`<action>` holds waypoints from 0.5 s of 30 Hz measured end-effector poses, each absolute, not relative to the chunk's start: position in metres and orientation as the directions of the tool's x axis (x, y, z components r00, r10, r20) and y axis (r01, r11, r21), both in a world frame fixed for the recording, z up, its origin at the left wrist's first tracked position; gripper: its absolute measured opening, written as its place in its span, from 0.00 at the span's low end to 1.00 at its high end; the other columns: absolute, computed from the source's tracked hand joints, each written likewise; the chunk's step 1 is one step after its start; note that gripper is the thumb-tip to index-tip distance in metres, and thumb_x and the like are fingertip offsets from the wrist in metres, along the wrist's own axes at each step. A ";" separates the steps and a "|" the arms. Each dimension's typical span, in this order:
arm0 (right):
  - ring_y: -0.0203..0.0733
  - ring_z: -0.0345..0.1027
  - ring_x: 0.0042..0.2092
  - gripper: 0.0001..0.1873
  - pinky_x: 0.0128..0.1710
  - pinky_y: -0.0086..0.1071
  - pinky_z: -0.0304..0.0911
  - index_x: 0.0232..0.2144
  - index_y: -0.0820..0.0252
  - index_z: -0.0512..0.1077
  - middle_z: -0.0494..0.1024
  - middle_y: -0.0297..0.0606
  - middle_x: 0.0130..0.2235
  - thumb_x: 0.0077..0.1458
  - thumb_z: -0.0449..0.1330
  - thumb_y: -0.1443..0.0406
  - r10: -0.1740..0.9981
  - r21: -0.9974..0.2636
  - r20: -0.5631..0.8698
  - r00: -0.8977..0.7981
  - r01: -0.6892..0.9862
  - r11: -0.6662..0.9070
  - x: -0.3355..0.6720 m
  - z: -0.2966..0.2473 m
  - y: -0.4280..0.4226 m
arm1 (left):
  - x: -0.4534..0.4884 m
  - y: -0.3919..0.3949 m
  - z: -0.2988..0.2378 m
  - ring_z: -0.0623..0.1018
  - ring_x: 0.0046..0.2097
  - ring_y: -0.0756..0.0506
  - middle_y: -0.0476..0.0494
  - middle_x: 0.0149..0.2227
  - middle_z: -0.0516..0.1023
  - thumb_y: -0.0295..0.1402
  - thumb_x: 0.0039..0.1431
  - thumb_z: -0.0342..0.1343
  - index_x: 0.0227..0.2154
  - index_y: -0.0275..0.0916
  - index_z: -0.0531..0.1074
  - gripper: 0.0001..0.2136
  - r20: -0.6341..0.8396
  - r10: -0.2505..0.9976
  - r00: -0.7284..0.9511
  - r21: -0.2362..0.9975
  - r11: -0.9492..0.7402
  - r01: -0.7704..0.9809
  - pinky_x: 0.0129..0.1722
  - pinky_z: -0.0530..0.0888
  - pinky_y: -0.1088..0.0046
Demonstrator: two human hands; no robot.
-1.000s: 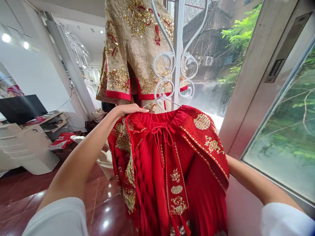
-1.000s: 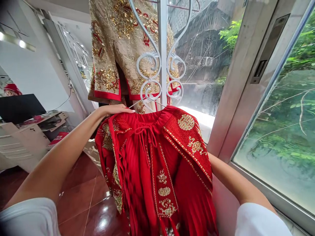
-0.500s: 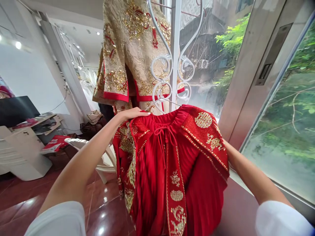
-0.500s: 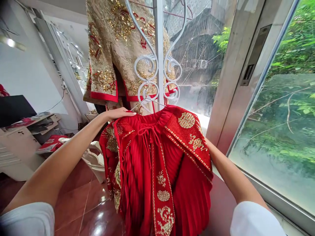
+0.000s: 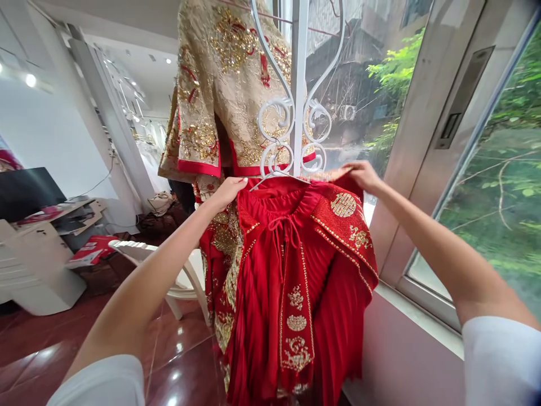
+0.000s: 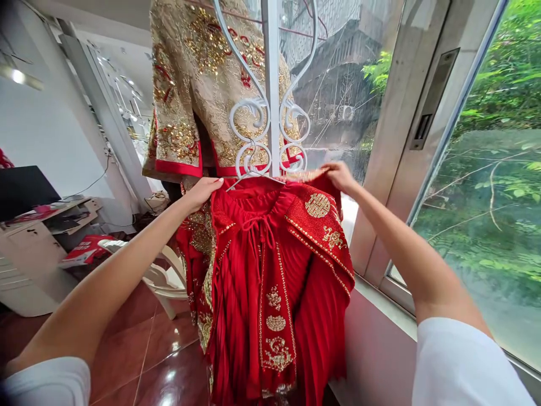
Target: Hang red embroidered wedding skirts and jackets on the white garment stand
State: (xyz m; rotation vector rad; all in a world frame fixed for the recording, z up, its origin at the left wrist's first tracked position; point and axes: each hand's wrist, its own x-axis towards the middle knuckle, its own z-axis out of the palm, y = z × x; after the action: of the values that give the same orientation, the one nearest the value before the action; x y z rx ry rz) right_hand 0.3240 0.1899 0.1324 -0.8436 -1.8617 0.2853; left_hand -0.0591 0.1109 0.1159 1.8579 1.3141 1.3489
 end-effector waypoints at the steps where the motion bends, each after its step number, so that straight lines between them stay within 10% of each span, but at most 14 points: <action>1: 0.32 0.58 0.26 0.09 0.27 0.29 0.55 0.27 0.68 0.71 0.69 0.36 0.24 0.48 0.53 0.66 0.622 -0.505 0.766 -0.161 0.447 0.738 0.326 0.145 0.190 | -0.052 0.111 0.116 0.73 0.28 0.46 0.48 0.20 0.72 0.42 0.55 0.50 0.23 0.35 0.72 0.15 0.495 0.869 0.012 0.765 -0.442 0.468 0.31 0.70 0.70; 5: 0.31 0.51 0.25 0.11 0.24 0.27 0.50 0.21 0.63 0.67 0.61 0.30 0.20 0.48 0.56 0.61 0.557 -0.342 0.800 -0.224 0.591 0.730 0.331 0.160 0.183 | -0.023 0.095 0.109 0.74 0.40 0.42 0.41 0.34 0.76 0.33 0.56 0.48 0.34 0.33 0.74 0.12 0.811 0.571 -0.125 0.441 -0.457 0.772 0.43 0.70 0.65; 8: 0.29 0.43 0.22 0.23 0.21 0.28 0.43 0.14 0.61 0.59 0.50 0.27 0.16 0.52 0.53 0.52 0.688 -0.361 0.669 -0.282 0.685 0.632 0.329 0.140 0.174 | 0.022 0.081 0.097 0.71 0.49 0.41 0.36 0.44 0.75 0.31 0.57 0.47 0.43 0.34 0.72 0.14 0.936 0.333 0.111 0.062 -0.468 0.882 0.53 0.65 0.62; 11: 0.29 0.43 0.21 0.28 0.21 0.28 0.43 0.14 0.61 0.58 0.50 0.27 0.16 0.54 0.49 0.47 0.717 -0.318 0.639 -0.277 0.754 0.575 0.328 0.119 0.171 | 0.086 0.082 0.084 0.66 0.56 0.41 0.36 0.52 0.71 0.33 0.60 0.44 0.51 0.34 0.68 0.18 0.814 0.313 0.489 -0.247 -0.576 0.779 0.59 0.59 0.61; 15: 0.32 0.52 0.24 0.26 0.26 0.29 0.53 0.20 0.65 0.68 0.64 0.33 0.17 0.56 0.50 0.50 0.612 -0.135 0.697 -0.374 0.769 0.624 0.342 0.127 0.174 | 0.145 0.109 0.066 0.57 0.63 0.40 0.37 0.61 0.61 0.34 0.62 0.41 0.59 0.33 0.59 0.23 0.769 0.380 0.514 -0.260 -0.549 0.794 0.64 0.50 0.58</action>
State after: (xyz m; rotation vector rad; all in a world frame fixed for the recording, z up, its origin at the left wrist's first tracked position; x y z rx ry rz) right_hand 0.3422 0.1737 0.1270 -1.0782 -2.1098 -0.2737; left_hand 0.1448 0.1092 0.0657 3.2238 1.4298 1.3304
